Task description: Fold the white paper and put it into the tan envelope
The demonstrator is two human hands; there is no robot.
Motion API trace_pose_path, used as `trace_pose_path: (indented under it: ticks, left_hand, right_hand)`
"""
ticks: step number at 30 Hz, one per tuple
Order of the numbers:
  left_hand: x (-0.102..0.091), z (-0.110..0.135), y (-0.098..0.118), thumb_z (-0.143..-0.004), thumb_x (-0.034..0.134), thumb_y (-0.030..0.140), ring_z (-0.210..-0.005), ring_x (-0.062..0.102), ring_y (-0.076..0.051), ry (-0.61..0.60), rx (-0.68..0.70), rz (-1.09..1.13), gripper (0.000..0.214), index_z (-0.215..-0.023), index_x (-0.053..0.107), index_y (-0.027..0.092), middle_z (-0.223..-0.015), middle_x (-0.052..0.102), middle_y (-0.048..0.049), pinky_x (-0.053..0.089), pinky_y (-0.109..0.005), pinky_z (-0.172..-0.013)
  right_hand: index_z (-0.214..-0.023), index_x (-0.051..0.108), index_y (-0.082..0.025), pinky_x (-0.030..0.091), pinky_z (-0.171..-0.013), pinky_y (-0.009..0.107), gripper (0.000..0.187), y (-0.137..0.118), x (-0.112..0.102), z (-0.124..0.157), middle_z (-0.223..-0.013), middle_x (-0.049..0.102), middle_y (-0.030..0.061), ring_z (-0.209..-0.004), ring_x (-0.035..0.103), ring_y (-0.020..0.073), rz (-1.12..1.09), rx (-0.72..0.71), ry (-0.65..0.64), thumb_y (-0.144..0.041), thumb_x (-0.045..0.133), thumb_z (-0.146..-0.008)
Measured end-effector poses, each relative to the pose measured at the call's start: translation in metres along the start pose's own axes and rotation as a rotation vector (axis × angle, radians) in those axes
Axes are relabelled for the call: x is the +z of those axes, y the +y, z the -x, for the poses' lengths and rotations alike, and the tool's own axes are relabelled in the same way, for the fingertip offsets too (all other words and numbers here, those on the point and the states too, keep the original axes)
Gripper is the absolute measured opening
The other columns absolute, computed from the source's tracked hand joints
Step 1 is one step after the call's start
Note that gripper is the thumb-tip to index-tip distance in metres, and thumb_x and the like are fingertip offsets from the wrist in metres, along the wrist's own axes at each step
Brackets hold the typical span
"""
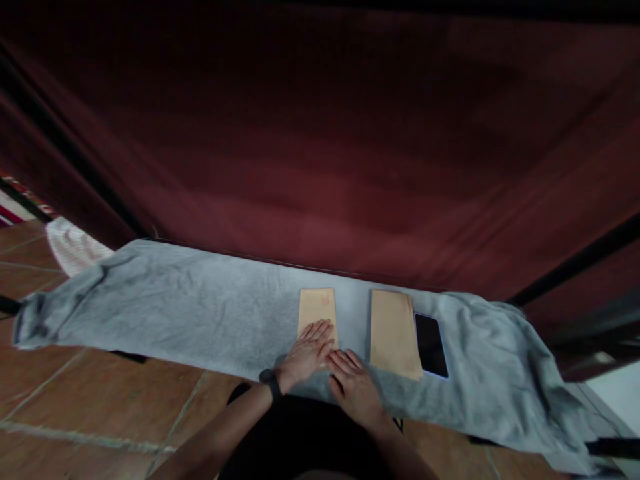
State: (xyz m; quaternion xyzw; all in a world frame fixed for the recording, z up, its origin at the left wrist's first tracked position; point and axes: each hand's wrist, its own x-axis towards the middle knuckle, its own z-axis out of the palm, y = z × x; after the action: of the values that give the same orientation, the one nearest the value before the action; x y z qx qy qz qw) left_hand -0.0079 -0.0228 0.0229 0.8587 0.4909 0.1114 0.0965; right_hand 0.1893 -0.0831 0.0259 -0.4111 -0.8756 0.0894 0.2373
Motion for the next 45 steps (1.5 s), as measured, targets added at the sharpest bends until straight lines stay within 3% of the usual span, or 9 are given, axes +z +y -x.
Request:
trace_pose_path:
  ticks: [9,15,27,40,45]
  left_hand:
    - [0.016,-0.058,-0.027,-0.102,0.022,0.045,-0.149,0.022,-0.021,0.077,-0.089,-0.127,0.059,-0.152,0.031,0.016,-0.159,0.033,-0.0088,0.015,-0.044,-0.122]
    - [0.018,-0.068,-0.030,-0.102,0.023,0.043,-0.148,0.027,-0.021,0.138,-0.098,-0.127,0.058,-0.152,0.031,0.017,-0.156,0.038,-0.0101,0.017,-0.046,-0.121]
    - [0.011,-0.029,-0.019,-0.101,0.025,0.048,-0.148,0.027,-0.023,0.098,-0.067,-0.101,0.062,-0.150,0.034,0.010,-0.158,0.034,-0.0145,0.022,-0.043,-0.121]
    - [-0.001,0.036,-0.009,-0.101,0.028,0.052,-0.147,0.027,-0.020,0.024,0.017,-0.037,0.062,-0.154,0.028,0.019,-0.159,0.033,-0.0097,0.024,-0.039,-0.120]
    - [-0.001,0.052,-0.005,-0.100,0.034,0.054,-0.148,0.026,-0.020,0.058,0.063,-0.031,0.063,-0.154,0.028,0.022,-0.159,0.032,-0.0082,0.022,-0.040,-0.121]
  right_hand:
    - [-0.135,0.057,-0.025,0.037,-0.116,0.041,0.041,0.001,0.003,-0.002,-0.140,0.058,0.0033,-0.128,0.054,0.0190,-0.013,0.043,-0.013,-0.026,0.055,-0.095]
    - [-0.133,0.059,-0.027,0.038,-0.115,0.040,0.037,0.003,0.005,-0.004,-0.139,0.059,0.0014,-0.128,0.055,0.0177,-0.015,0.050,-0.003,-0.027,0.054,-0.097]
    - [-0.125,0.064,-0.028,0.043,-0.111,0.041,0.032,0.003,0.004,-0.008,-0.132,0.065,0.0020,-0.120,0.061,0.0192,-0.059,0.054,0.043,-0.021,0.052,-0.097]
    - [-0.124,0.065,-0.031,0.042,-0.109,0.040,0.032,0.006,0.002,-0.010,-0.130,0.066,-0.0009,-0.120,0.060,0.0187,-0.089,0.067,0.023,-0.023,0.056,-0.095]
    - [-0.118,0.068,-0.029,0.043,-0.107,0.039,0.027,0.009,0.007,-0.009,-0.127,0.068,0.0010,-0.118,0.061,0.0191,-0.078,0.073,0.034,-0.027,0.052,-0.097]
